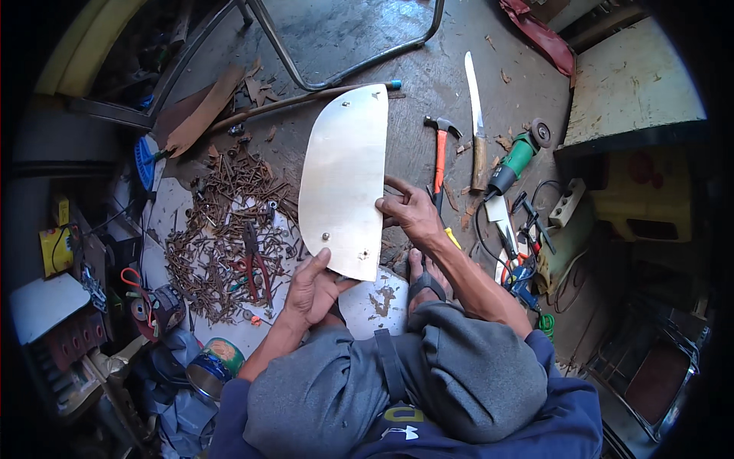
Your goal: The person prepares a furniture component by hammering nails into a wooden board, using an angle grinder to smooth the edges, and then using a screwdriver to remove or tighten screws.
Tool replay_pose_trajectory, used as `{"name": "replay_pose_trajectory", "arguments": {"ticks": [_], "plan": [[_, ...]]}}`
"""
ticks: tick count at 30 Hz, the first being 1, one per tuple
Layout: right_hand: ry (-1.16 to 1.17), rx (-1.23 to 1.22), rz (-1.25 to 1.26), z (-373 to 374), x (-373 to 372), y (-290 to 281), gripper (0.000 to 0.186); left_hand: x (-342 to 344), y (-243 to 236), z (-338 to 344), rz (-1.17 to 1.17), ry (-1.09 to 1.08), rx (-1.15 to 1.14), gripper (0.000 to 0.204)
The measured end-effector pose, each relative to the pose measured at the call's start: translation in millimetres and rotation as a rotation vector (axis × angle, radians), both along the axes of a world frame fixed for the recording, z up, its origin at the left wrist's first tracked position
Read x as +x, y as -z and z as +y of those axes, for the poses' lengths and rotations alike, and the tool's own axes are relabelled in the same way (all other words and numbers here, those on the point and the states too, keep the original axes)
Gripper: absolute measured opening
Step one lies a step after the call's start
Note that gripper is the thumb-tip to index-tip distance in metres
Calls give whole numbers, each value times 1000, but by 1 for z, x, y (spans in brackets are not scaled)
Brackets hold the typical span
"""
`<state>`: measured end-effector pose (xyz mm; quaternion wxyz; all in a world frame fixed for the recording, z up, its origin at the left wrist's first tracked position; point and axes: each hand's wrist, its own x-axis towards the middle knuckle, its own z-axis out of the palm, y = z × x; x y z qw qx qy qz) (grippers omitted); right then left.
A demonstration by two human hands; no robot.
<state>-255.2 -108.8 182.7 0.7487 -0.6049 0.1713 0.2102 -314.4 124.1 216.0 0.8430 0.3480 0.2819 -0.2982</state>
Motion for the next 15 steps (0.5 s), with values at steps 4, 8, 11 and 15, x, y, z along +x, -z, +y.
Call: {"name": "replay_pose_trajectory", "arguments": {"ticks": [4, 8, 11, 15], "plan": [[0, 31, -7, 6, 4, 0, 75, -5, 11, -4, 7, 196, -100, 60], [-42, 70, -18, 10, 7, -8, 73, -4, 8, -6, 88, 163, -45, 55], [-38, 98, -24, 11, 6, 0, 72, -9, 17, -5, 6, 111, -11, 55], [-10, 128, -12, 13, 6, 7, 72, -11, 22, -8, -81, 73, 37, 56]]}}
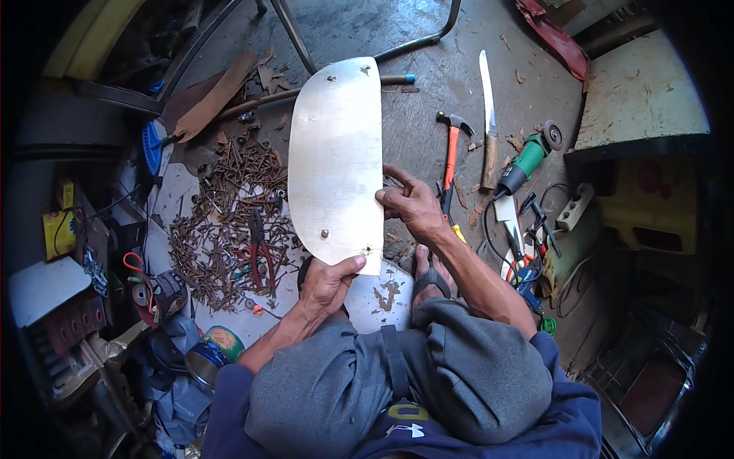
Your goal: The person prepares a furniture component by hammering nails into a wooden board, using an angle grinder to smooth the edges, and then using a screwdriver to remove or tighten screws.
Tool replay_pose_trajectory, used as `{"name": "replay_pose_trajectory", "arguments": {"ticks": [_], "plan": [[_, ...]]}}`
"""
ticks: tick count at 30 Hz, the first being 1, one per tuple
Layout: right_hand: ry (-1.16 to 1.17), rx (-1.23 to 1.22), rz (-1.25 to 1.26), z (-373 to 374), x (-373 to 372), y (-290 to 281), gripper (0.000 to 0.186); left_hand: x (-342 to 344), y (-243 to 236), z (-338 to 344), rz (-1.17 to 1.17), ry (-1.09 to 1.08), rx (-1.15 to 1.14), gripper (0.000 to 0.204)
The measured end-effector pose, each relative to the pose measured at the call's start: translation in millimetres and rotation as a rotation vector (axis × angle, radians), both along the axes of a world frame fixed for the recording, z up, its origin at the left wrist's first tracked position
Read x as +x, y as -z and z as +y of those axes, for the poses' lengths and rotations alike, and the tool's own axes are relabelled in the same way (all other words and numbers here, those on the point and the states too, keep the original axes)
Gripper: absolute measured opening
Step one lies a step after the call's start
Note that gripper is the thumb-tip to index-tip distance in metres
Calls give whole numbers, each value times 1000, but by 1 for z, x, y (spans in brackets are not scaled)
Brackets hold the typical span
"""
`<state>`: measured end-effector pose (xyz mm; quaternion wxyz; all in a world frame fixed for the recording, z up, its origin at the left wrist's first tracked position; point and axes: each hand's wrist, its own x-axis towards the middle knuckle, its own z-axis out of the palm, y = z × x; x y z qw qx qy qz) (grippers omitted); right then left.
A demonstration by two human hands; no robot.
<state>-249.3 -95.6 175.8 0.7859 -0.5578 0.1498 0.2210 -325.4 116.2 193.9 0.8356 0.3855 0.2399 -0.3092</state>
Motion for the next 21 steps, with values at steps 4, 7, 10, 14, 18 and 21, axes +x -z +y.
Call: {"name": "replay_pose_trajectory", "arguments": {"ticks": [4, 7, 10, 14, 18, 21], "plan": [[-64, 14, 17, -5, 3, 2, 70, 1, 0, 1, -44, -32, 19, 57], [-33, -232, -75, -30, 14, -4, 65, 5, 3, 6, -110, -64, 84, 59], [306, -1186, -266, -125, 22, 53, 65, 13, 14, 13, -143, -122, 136, 59], [691, -1679, 319, -232, 15, 84, 90, 22, 56, 10, -145, -186, 134, 59], [665, -897, 299, -294, 19, 122, 73, 14, 78, 16, -202, -198, 160, 60], [707, -520, 355, -301, 21, 117, 47, -3, 73, 18, -167, -301, 71, 57]]}}
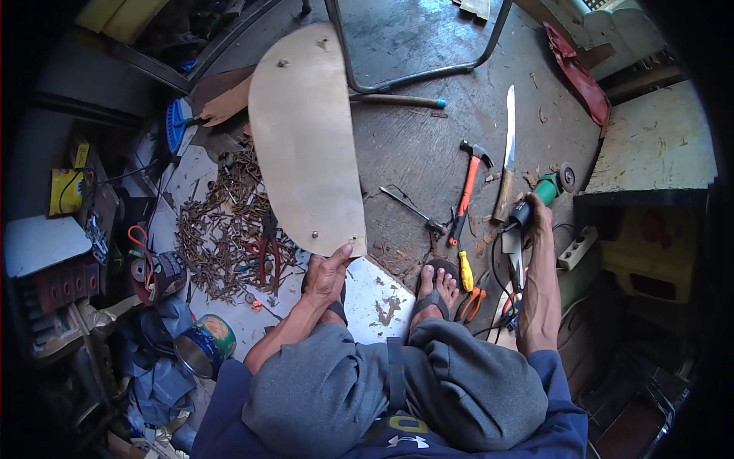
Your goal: The person prepares a furniture component by hammering nails into a wooden board, using an angle grinder to smooth the edges, and then using a screwdriver to remove or tighten screws.
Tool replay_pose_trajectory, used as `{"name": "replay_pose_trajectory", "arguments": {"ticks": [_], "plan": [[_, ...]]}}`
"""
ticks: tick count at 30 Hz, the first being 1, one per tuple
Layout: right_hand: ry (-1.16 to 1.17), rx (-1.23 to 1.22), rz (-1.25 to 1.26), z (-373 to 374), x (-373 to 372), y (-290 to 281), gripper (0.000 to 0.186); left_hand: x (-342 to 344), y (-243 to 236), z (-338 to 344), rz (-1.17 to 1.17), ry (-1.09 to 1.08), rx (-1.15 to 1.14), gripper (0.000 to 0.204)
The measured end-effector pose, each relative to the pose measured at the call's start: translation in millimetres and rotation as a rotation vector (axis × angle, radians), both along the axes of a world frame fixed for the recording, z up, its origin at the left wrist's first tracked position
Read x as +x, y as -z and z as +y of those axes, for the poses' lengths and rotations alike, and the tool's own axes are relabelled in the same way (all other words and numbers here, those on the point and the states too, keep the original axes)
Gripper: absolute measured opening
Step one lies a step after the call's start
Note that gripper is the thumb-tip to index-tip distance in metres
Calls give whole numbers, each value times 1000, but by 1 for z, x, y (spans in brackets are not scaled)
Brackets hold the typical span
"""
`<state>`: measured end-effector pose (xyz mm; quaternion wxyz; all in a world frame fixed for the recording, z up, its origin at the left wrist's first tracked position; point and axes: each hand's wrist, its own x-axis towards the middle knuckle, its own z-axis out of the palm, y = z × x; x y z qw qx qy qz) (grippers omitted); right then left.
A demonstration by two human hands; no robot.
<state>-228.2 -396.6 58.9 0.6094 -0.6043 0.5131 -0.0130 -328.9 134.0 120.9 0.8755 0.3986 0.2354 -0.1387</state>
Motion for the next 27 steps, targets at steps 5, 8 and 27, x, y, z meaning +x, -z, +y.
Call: {"name": "replay_pose_trajectory", "arguments": {"ticks": [5, 8, 27], "plan": [[64, 366, -361, -5, -39, -32, 67, -30, 14, 21, 178, -150, -173, 43], [39, 594, -648, 86, -60, -69, 68, -17, 25, 22, 155, -223, -146, 41], [-570, 531, -458, 269, -35, -148, 67, 0, -60, -77, -404, 757, 301, 103]]}}
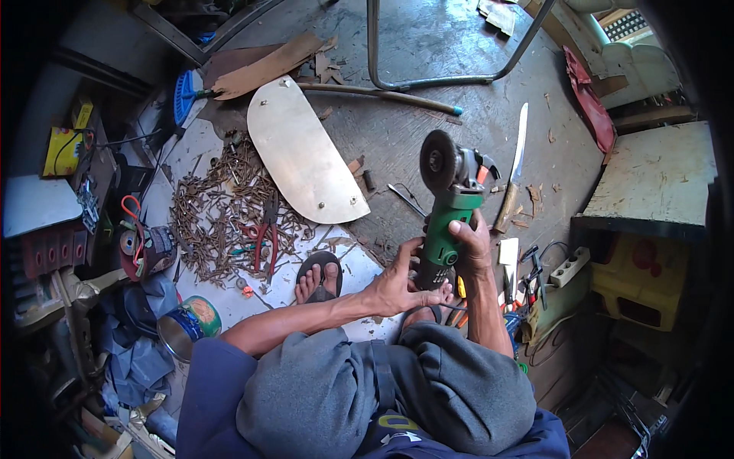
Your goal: The person prepares a furniture component by hammering nails into a wooden board, using an angle grinder to smooth the edges, and then using a screwdriver to remove or tighten screws.
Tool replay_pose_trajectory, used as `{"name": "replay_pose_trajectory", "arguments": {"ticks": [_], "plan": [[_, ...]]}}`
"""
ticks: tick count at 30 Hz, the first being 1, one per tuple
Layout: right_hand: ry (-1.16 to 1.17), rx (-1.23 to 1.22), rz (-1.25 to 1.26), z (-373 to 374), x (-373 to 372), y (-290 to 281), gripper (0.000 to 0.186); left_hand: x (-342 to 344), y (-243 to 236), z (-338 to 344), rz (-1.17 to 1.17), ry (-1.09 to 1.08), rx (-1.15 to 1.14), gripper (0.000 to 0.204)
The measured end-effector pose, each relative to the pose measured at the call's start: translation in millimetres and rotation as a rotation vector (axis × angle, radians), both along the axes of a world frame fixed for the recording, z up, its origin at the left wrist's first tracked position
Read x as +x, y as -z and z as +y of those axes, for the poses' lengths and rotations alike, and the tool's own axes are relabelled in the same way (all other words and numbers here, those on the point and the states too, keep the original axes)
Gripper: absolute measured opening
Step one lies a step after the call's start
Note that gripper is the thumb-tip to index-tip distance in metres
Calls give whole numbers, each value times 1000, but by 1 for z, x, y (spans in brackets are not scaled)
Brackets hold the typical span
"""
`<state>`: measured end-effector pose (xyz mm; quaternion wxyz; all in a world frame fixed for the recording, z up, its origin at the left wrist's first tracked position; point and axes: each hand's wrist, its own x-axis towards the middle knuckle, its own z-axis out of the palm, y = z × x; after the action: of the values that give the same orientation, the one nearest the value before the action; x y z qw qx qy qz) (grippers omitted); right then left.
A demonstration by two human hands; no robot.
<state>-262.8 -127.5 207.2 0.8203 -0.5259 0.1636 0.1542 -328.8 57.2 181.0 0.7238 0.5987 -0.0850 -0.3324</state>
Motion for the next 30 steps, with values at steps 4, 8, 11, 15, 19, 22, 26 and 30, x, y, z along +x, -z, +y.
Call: {"name": "replay_pose_trajectory", "arguments": {"ticks": [4, 8, 11, 15, 19, 22, 26, 30], "plan": [[-27, 180, 63, 4, 4, 10, 60, -9, 1, -11, -588, -153, 188, 111], [151, 517, 117, 16, -1, -2, 55, -14, 2, -6, -555, -20, 193, 115], [119, 570, 44, -5, -7, 17, 54, -2, -8, -5, -605, 77, 169, 111], [179, 468, 60, 0, -13, 19, 48, -4, -7, 0, -526, 86, 191, 105], [155, 212, 51, 3, -9, 14, 42, 3, 20, 10, -447, 142, 96, 109], [27, -324, 54, -6, 2, 10, 53, 0, 43, 31, 4, -119, 158, 90], [-117, -979, -103, 14, 7, 34, 71, 3, 122, 80, 676, -857, -242, 49], [-396, -1158, -17, 45, -1, 22, 70, 37, 123, 72, 699, -971, -384, 57]]}}
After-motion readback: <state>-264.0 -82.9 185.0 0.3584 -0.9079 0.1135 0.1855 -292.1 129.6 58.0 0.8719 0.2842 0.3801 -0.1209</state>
